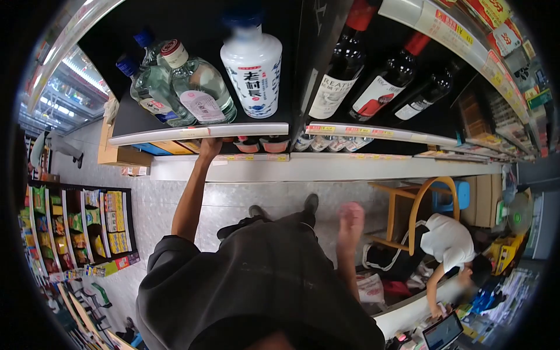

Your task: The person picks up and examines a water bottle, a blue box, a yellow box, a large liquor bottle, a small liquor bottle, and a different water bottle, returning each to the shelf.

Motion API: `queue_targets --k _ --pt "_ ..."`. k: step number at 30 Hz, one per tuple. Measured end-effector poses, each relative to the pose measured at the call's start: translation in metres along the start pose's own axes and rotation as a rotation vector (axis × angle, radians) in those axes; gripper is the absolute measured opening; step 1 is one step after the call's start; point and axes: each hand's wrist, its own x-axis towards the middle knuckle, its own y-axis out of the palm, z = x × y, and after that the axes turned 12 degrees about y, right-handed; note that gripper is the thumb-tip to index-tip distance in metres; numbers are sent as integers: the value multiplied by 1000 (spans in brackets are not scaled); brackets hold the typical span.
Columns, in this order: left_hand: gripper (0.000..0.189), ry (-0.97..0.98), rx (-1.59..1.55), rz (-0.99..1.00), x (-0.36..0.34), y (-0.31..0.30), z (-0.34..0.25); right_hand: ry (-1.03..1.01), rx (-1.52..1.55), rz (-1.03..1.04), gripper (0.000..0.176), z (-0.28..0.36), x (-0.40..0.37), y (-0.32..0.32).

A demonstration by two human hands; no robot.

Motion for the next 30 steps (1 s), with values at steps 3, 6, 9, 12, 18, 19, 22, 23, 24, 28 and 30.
queue_targets --k 3,6,9,12,18,19,22,23,24,28,30 --pt "14 110 2 -86 -2 -16 -15 151 183 191 16 15 -28 49" --pt "21 67 22 -143 -15 -41 -42 211 238 368 17 20 -34 83" --pt "29 75 3 -167 -40 -83 -80 263 196 558 20 16 -29 115" --pt "24 -46 -277 -160 -63 -133 -121 283 178 788 32 1 -17 156" --pt "36 -198 -1024 1 -74 -172 -138 885 585 1529 43 29 -30 240" --pt "39 -172 -1104 34 -76 -173 -138 996 680 1661 43 31 -36 243" --pt "45 -110 -1272 108 -79 -169 -140 1150 1043 1825 45 19 -53 249" --pt "46 -93 -1380 101 -81 -166 -144 1140 1177 1800 47 20 -55 247" --pt "48 -75 -1488 96 -82 -163 -148 1126 1311 1770 51 21 -58 244" --pt "47 -181 -1474 130 -81 -160 -165 959 715 1639 65 68 -57 223" --pt "45 -199 -1450 131 -82 -154 -162 810 636 1649 60 65 -57 219"
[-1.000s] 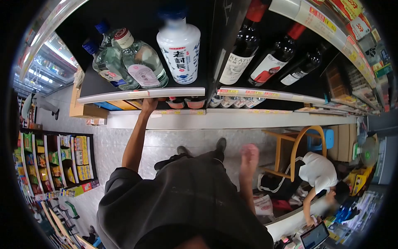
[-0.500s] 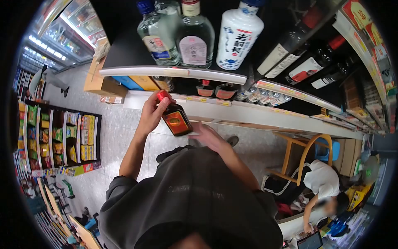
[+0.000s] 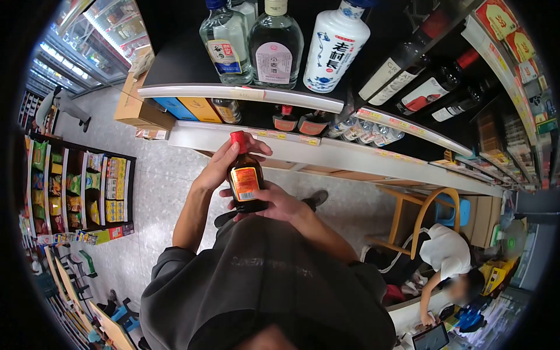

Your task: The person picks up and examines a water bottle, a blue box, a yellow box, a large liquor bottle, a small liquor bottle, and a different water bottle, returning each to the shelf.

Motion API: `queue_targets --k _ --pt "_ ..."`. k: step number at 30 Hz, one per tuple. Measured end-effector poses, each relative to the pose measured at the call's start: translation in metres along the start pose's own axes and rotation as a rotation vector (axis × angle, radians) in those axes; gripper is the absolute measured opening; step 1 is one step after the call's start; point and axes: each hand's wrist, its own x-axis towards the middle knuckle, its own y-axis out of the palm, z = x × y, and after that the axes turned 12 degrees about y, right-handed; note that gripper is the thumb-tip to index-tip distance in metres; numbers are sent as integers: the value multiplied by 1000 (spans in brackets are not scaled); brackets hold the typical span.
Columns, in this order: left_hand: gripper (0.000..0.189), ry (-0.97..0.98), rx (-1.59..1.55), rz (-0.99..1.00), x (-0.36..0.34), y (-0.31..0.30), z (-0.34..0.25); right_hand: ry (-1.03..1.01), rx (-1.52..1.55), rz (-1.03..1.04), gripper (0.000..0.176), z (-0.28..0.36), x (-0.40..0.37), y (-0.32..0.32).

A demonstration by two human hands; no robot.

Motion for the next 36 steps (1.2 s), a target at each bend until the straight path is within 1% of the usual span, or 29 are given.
queue_targets --k 2,3,4,6,7,9,10,12,13,14,16,17,19,20,22,23,24,26,28,30,31,32,33,34,36 --pt "42 20 89 14 2 -3 4 -57 218 72 59 -1 -3 -1" --pt "39 12 114 -17 2 1 4 -56 253 100 64 2 -5 1" --pt "39 9 112 -11 2 -1 7 -63 253 98 64 0 -8 -2" --pt "36 8 89 30 2 -7 16 -2 309 48 58 -5 -10 -13" --pt "36 7 87 39 3 -7 18 -11 307 45 58 -9 -10 -16" --pt "43 117 -94 248 5 -5 24 -128 199 181 50 -18 -9 -18" --pt "43 112 -103 259 8 1 28 -139 198 171 50 -18 -13 -18" --pt "52 134 -391 367 15 19 38 -150 129 209 49 -18 -24 -17" --pt "52 128 -401 377 19 24 41 -117 135 125 53 -12 -34 -11" --pt "51 131 -372 384 24 30 42 -128 132 116 53 -7 -47 -5" --pt "50 134 -312 399 34 43 43 -125 -52 -294 53 0 -75 7" --pt "50 127 -316 409 37 51 41 -137 -50 -301 53 4 -88 19" --pt "43 37 -58 392 44 69 39 -303 -349 -778 53 10 -116 38" --pt "43 33 -57 402 49 79 45 -314 -347 -781 53 5 -138 27" --pt "40 69 30 351 58 102 61 -376 -616 -936 54 -7 -189 -6" --pt "34 45 18 305 61 110 69 -491 -642 -950 55 7 -209 3" --pt "34 49 18 311 61 117 78 -604 -669 -960 56 26 -230 17" --pt "30 -13 119 275 58 124 99 -824 -601 -1085 55 50 -278 25" --pt "27 -41 136 265 49 133 122 -964 -729 -1292 52 85 -335 18" --pt "25 -222 87 178 34 143 148 -987 -852 -1386 45 127 -376 18" --pt "25 -223 92 180 27 150 159 -943 -868 -1443 44 145 -401 4" --pt "25 -270 81 152 21 156 169 -896 -883 -1498 43 165 -412 -1" --pt "26 -315 69 121 19 165 179 -1001 -918 -1508 44 183 -415 -4" --pt "26 -312 72 115 18 175 187 -987 -923 -1515 49 200 -419 -7" --pt "27 -336 77 75 16 192 197 -1002 -1021 -1503 49 231 -421 -20"
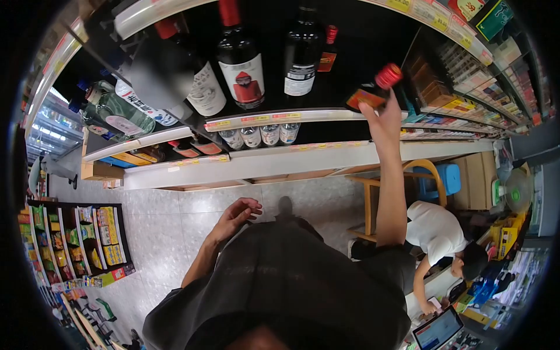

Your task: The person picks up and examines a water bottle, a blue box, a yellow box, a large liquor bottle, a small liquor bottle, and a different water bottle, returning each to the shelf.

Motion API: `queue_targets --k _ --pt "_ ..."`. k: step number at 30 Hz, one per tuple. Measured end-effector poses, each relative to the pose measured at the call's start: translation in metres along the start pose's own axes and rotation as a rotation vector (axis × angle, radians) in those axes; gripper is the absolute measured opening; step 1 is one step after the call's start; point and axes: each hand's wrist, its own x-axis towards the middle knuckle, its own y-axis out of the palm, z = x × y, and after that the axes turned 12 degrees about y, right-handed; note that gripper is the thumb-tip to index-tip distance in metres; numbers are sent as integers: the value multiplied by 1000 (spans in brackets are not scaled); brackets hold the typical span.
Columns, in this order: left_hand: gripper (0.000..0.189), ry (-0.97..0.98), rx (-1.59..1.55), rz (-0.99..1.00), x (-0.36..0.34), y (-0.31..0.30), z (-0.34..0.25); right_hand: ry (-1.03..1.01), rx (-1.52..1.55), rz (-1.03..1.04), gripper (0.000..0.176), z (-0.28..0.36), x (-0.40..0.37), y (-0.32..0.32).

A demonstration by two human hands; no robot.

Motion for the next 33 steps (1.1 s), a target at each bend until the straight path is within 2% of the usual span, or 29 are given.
queue_targets --k 4,9,16,22,24,28,32,33 --pt "28 12 -1 -104 7 31 4 -33 -114 104 40 -26 52 14" --pt "32 28 11 -214 6 44 3 -7 -208 152 42 -51 76 33" --pt "31 54 57 -270 7 46 -2 -8 -303 189 48 -49 83 45" --pt "29 60 69 -290 7 45 9 -42 -437 213 61 -46 82 48" --pt "29 61 5 -260 7 44 13 -109 -530 97 65 -60 86 50" --pt "28 -10 8 -302 7 43 8 -26 -426 206 59 -54 85 49" --pt "27 -21 15 -297 3 36 11 -57 -429 161 57 -59 84 49" --pt "27 -13 11 -298 0 34 10 -130 -517 178 60 -66 88 43"
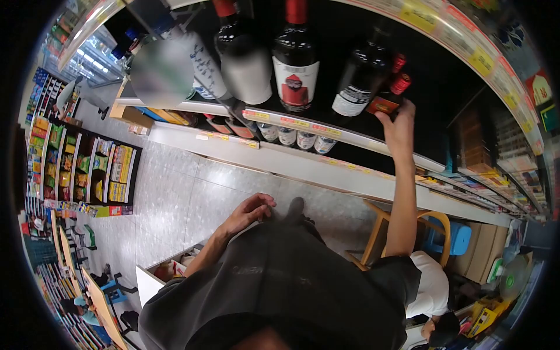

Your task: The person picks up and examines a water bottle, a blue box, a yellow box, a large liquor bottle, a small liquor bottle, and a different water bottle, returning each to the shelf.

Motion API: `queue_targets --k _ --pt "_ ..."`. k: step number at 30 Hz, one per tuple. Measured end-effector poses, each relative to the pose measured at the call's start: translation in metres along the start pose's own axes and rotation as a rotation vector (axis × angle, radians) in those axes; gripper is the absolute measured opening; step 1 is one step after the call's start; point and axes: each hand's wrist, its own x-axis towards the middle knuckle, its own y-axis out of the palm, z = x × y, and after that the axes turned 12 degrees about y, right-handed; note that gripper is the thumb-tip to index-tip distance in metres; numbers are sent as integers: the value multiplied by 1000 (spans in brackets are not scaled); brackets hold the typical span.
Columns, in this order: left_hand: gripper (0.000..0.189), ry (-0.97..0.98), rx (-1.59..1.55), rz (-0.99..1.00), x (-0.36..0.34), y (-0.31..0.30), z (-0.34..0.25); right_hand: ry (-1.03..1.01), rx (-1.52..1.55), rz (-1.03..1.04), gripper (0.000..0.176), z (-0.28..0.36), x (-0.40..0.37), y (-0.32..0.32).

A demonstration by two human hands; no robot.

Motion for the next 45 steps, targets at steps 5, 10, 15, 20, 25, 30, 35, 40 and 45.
queue_targets --k 5,10,15,20,25,30,35,40,45 --pt "26 27 17 -44 -11 -33 -7 40 -11 -222 63 10 -46 -27" --pt "25 164 284 -156 -19 -116 -42 109 116 -485 28 21 -158 2" --pt "21 480 464 -302 -25 -225 -133 461 284 33 14 54 -295 158" --pt "24 836 591 -358 -15 -289 -245 533 703 532 18 131 -337 267" --pt "36 942 660 -258 18 -304 -318 330 379 631 27 206 -332 308" --pt "50 1155 874 -83 59 -307 -346 323 463 606 28 238 -353 338" --pt "52 1190 946 -76 74 -297 -352 344 500 576 29 250 -364 350" --pt "55 1202 1071 -190 91 -291 -352 404 521 541 34 248 -364 354" --pt "49 1260 1158 -245 102 -283 -349 451 581 553 38 251 -369 362"
